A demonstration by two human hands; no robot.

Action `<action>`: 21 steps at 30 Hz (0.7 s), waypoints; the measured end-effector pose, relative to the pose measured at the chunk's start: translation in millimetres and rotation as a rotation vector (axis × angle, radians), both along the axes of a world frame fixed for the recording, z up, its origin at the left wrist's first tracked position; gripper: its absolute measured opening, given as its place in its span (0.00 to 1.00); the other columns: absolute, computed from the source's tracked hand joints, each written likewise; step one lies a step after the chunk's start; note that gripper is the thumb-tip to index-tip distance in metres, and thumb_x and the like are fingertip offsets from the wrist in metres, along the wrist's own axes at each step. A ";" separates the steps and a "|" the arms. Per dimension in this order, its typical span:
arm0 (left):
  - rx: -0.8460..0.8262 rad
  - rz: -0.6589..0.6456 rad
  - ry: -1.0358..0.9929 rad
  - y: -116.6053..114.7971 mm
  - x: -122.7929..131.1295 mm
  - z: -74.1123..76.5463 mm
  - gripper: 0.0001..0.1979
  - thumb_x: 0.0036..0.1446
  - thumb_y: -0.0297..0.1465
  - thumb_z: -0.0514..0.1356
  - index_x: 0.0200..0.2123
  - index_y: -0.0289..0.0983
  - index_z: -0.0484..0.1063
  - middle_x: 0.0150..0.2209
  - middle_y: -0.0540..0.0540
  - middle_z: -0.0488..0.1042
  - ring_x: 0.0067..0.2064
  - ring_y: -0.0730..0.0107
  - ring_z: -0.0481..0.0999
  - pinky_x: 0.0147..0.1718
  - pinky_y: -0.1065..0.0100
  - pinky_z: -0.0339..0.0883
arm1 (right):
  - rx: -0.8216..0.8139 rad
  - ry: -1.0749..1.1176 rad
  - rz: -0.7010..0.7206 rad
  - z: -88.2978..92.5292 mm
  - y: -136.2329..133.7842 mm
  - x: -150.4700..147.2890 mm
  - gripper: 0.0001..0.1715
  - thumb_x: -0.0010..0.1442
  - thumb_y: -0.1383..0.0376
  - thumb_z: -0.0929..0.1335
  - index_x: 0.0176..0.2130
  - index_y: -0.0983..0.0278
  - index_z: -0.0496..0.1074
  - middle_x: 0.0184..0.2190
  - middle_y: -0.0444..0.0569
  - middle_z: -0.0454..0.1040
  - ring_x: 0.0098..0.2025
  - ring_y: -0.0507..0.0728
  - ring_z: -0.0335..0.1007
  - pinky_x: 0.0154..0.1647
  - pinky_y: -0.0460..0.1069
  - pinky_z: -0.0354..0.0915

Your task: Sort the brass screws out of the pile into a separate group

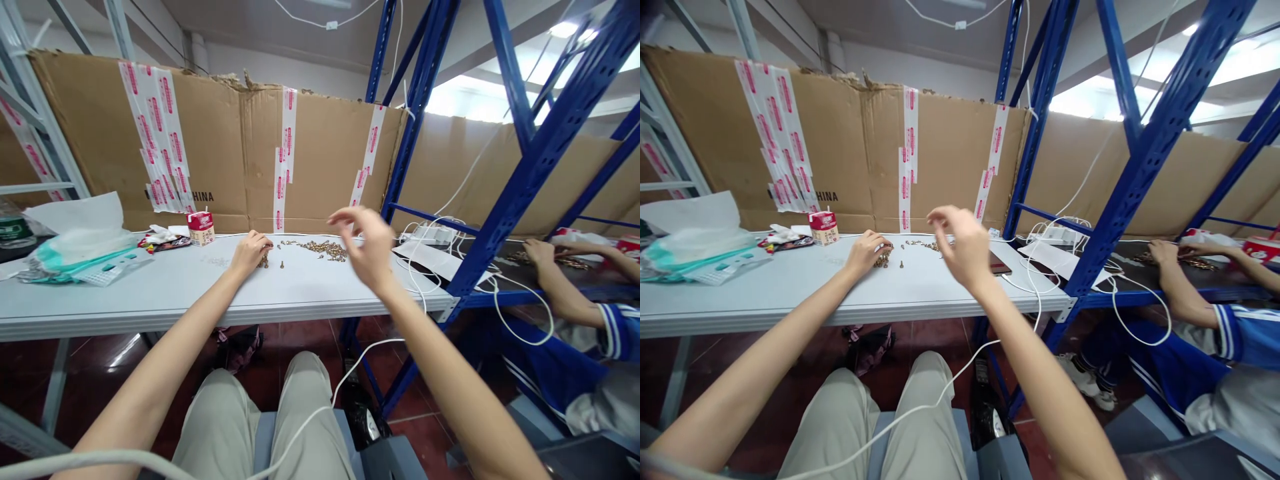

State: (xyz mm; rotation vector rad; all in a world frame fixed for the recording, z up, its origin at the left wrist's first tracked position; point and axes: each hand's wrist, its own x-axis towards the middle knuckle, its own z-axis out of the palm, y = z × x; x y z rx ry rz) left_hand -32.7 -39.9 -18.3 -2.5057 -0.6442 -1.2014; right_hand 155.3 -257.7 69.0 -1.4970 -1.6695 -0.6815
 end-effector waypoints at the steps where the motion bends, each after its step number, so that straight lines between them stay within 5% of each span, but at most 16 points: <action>1: 0.014 -0.008 -0.009 -0.7 0.8 -0.3 0.08 0.56 0.32 0.54 0.33 0.37 0.72 0.33 0.45 0.73 0.38 0.63 0.64 0.37 0.63 0.61 | -0.053 0.047 0.067 -8.3 17.7 -0.9 0.16 0.62 0.59 0.57 0.45 0.62 0.66 0.43 0.46 0.70 0.42 0.50 0.65 0.43 0.47 0.61; 6: 0.089 -0.068 -0.049 -3.9 4.5 -1.3 0.10 0.57 0.33 0.52 0.34 0.37 0.72 0.33 0.45 0.73 0.37 0.65 0.65 0.36 0.64 0.62 | -0.344 0.502 0.280 -72.7 125.8 0.6 0.19 0.59 0.54 0.60 0.44 0.62 0.66 0.42 0.47 0.72 0.40 0.53 0.67 0.42 0.49 0.60; 9: 0.111 -0.090 -0.070 -4.7 5.6 -1.0 0.10 0.57 0.34 0.52 0.34 0.37 0.71 0.32 0.45 0.73 0.36 0.66 0.65 0.36 0.65 0.62 | -0.420 0.585 0.436 -99.7 165.7 -0.2 0.20 0.59 0.54 0.58 0.35 0.64 0.70 0.36 0.48 0.74 0.38 0.53 0.67 0.42 0.48 0.59; 14: 0.130 -0.099 -0.081 -5.0 6.6 -0.9 0.11 0.58 0.34 0.51 0.33 0.36 0.71 0.31 0.44 0.73 0.36 0.67 0.65 0.36 0.65 0.62 | -0.505 0.633 0.696 -110.1 179.0 -9.6 0.21 0.59 0.53 0.57 0.31 0.65 0.68 0.30 0.48 0.72 0.34 0.52 0.66 0.37 0.47 0.60; 21: 0.153 -0.100 -0.006 -6.8 13.4 -3.6 0.12 0.59 0.34 0.49 0.32 0.35 0.70 0.30 0.45 0.72 0.35 0.68 0.64 0.36 0.67 0.60 | -0.391 0.620 0.698 -106.2 178.2 -12.6 0.22 0.58 0.51 0.57 0.27 0.64 0.65 0.27 0.46 0.67 0.30 0.51 0.60 0.36 0.47 0.58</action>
